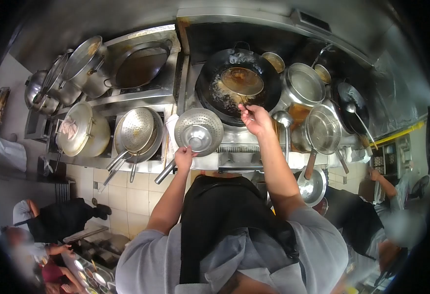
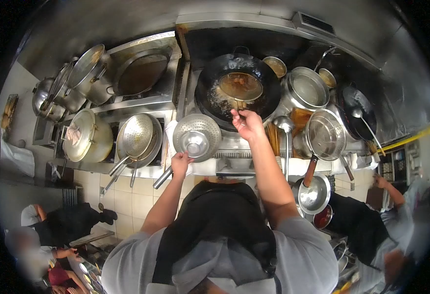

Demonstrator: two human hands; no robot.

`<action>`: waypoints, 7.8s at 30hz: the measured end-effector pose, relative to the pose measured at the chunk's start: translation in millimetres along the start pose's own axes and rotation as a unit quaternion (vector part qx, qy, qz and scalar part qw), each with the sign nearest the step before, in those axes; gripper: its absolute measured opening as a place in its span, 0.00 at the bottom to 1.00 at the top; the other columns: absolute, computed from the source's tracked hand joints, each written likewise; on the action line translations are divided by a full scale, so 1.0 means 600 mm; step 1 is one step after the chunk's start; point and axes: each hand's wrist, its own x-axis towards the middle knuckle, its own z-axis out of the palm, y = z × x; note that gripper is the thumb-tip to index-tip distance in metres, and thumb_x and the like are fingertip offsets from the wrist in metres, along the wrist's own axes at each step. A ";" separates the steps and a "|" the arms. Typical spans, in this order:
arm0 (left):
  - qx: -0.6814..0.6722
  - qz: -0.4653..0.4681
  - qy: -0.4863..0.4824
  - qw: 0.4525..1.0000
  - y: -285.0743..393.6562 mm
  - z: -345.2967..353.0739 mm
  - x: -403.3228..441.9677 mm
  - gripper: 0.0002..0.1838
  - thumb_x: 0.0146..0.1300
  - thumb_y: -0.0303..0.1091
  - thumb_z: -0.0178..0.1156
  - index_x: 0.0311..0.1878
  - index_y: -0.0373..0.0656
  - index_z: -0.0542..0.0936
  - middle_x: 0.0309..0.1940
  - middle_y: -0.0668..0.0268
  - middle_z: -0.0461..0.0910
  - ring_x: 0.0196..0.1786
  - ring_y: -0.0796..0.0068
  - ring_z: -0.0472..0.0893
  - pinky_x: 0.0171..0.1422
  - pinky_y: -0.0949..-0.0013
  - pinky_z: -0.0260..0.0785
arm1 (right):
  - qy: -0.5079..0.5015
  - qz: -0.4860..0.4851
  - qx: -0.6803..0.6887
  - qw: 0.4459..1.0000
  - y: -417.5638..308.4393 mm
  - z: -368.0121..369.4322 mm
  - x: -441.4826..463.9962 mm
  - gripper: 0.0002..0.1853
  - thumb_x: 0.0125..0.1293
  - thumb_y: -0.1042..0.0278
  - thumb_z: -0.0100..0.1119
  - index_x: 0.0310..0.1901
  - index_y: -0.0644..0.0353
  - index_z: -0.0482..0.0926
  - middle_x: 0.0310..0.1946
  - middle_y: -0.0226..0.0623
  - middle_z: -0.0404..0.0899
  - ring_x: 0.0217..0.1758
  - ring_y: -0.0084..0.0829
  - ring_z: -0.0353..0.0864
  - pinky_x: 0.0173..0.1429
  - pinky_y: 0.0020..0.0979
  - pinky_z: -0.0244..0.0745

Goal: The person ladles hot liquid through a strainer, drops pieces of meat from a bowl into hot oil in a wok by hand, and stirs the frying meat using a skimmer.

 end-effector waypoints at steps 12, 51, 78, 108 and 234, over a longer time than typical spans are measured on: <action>0.110 -0.165 -0.029 0.980 0.045 0.011 -0.011 0.18 0.74 0.40 0.61 0.36 0.32 0.79 0.23 0.58 0.82 0.20 0.67 0.84 0.22 0.70 0.78 | -0.080 0.001 -0.066 0.995 0.004 -0.028 -0.011 0.09 0.74 0.74 0.47 0.49 0.71 0.71 0.53 0.55 0.83 0.34 0.31 0.81 0.39 0.30 0.83; 0.250 0.563 -0.488 0.618 0.765 0.080 -0.179 0.17 0.54 0.24 0.57 0.48 0.42 0.82 0.48 0.60 0.82 0.48 0.53 0.82 0.53 0.56 0.75 | -0.145 0.007 -0.019 0.989 0.023 -0.021 -0.092 0.03 0.69 0.69 0.63 0.38 0.54 0.77 0.64 0.56 0.78 0.62 0.46 0.82 0.64 0.43 0.79; 0.106 0.856 0.050 0.503 1.279 0.005 -0.254 0.10 0.58 0.22 0.54 0.40 0.34 0.82 0.31 0.55 0.80 0.35 0.58 0.81 0.41 0.63 0.76 | -0.166 0.149 0.153 0.963 -0.033 -0.139 0.081 0.22 0.72 0.82 0.50 0.64 0.83 0.62 0.56 0.63 0.77 0.53 0.46 0.85 0.51 0.33 0.90; -0.050 0.751 -0.170 0.636 1.025 0.013 -0.197 0.12 0.64 0.28 0.52 0.33 0.37 0.84 0.26 0.60 0.82 0.31 0.65 0.82 0.39 0.66 0.77 | 0.155 -0.212 -0.502 0.824 -0.113 -0.137 -0.055 0.08 0.77 0.71 0.46 0.47 0.61 0.77 0.24 0.30 0.74 0.13 0.19 0.67 0.14 0.26 0.56; 0.203 -0.108 -0.806 0.545 -0.061 0.184 -0.131 0.25 0.78 0.41 0.51 0.72 0.39 0.71 0.70 0.59 0.74 0.74 0.67 0.70 0.78 0.67 0.58 | 0.067 0.115 -0.773 0.620 0.306 -0.684 -0.033 0.18 0.62 0.52 0.60 0.42 0.58 0.86 0.41 0.49 0.87 0.43 0.49 0.88 0.50 0.45 0.82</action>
